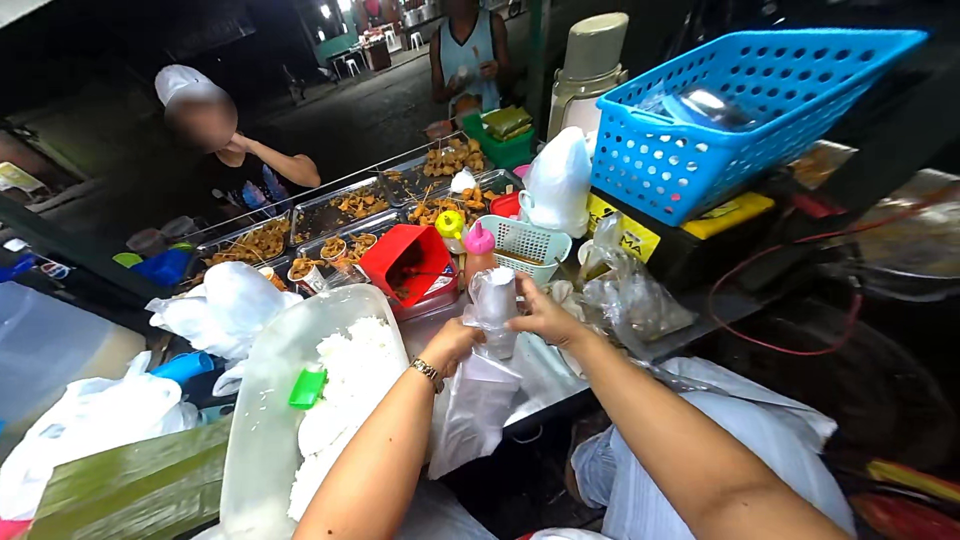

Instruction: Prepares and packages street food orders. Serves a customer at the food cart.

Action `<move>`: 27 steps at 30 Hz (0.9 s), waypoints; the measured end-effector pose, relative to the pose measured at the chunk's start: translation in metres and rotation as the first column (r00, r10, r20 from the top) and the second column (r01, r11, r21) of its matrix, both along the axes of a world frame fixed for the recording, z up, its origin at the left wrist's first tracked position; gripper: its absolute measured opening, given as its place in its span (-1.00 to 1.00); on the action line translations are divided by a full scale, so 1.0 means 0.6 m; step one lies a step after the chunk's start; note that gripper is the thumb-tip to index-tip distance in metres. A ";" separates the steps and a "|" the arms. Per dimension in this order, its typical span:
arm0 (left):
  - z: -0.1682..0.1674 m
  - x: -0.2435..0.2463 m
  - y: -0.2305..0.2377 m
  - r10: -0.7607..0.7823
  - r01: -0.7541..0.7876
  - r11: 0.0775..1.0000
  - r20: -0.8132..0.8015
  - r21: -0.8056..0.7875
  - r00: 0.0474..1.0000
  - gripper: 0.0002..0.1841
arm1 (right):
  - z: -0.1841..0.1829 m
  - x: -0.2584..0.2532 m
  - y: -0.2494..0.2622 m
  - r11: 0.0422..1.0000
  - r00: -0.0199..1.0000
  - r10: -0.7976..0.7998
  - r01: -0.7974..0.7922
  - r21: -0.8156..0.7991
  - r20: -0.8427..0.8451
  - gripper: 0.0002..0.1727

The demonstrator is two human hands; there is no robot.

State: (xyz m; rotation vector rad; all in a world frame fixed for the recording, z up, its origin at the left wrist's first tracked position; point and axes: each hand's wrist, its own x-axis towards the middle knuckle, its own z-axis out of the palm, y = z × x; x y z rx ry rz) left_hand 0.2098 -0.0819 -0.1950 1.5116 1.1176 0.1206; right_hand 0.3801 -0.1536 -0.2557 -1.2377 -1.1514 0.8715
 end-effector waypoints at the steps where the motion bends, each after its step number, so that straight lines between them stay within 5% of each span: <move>1: -0.001 -0.001 0.001 0.005 -0.005 0.999 0.004 0.032 1.000 -0.78 | -0.002 -0.017 0.005 1.000 1.000 -0.009 0.009 -0.011 0.023 0.23; 4: -0.005 -0.012 0.018 -0.023 0.031 0.958 -0.031 0.286 0.999 -0.70 | -0.028 -0.053 0.021 0.975 0.966 -0.205 0.215 -0.049 0.156 -0.01; 7: -0.001 -0.031 0.033 0.044 -0.091 0.812 0.096 0.577 0.994 -0.68 | -0.037 -0.046 0.032 0.925 0.909 -0.356 0.376 -0.059 0.218 -0.15; 10: 0.006 -0.040 0.012 -0.068 -0.271 0.445 0.334 0.853 0.940 -0.66 | -0.039 -0.023 0.035 0.884 0.856 -0.454 0.467 0.007 0.249 -0.12; 12: -0.001 -0.033 0.002 -0.275 -0.208 0.243 0.273 0.948 0.922 -0.56 | -0.044 -0.006 0.035 0.863 0.835 -0.491 0.506 0.004 0.247 -0.04; 13: -0.007 -0.028 -0.003 -0.333 -0.076 0.235 0.154 0.969 0.930 -0.57 | -0.045 0.001 0.034 0.864 0.837 -0.483 0.503 -0.016 0.257 -0.01; 15: -0.020 -0.014 -0.012 -0.386 0.385 0.374 -0.236 0.844 0.892 -0.52 | -0.045 0.011 0.029 0.884 0.855 -0.428 0.463 -0.059 0.292 0.03; 17: -0.044 -0.001 -0.008 -0.468 0.746 0.478 -0.584 0.464 0.663 -0.32 | -0.042 0.015 0.021 0.901 0.862 -0.378 0.427 -0.082 0.339 0.05; 19: -0.062 0.000 -0.012 -0.543 0.873 0.472 -0.741 0.120 0.395 -0.08 | -0.036 0.016 0.005 0.911 0.873 -0.322 0.391 -0.132 0.366 0.07; 20: -0.064 -0.001 -0.017 -0.564 0.893 0.446 -0.755 0.061 0.333 -0.06 | -0.034 0.017 -0.004 0.914 0.883 -0.294 0.372 -0.163 0.367 0.08; 24: -0.040 -0.002 -0.017 -0.564 0.831 0.479 -0.626 0.284 0.539 -0.10 | -0.014 0.037 -0.040 0.907 0.882 -0.120 0.284 -0.311 0.455 0.25; 27: -0.013 -0.015 -0.009 -0.482 0.700 0.580 -0.517 0.417 0.707 -0.05 | 0.046 0.039 -0.085 0.794 0.770 0.184 0.250 -0.554 0.611 -0.13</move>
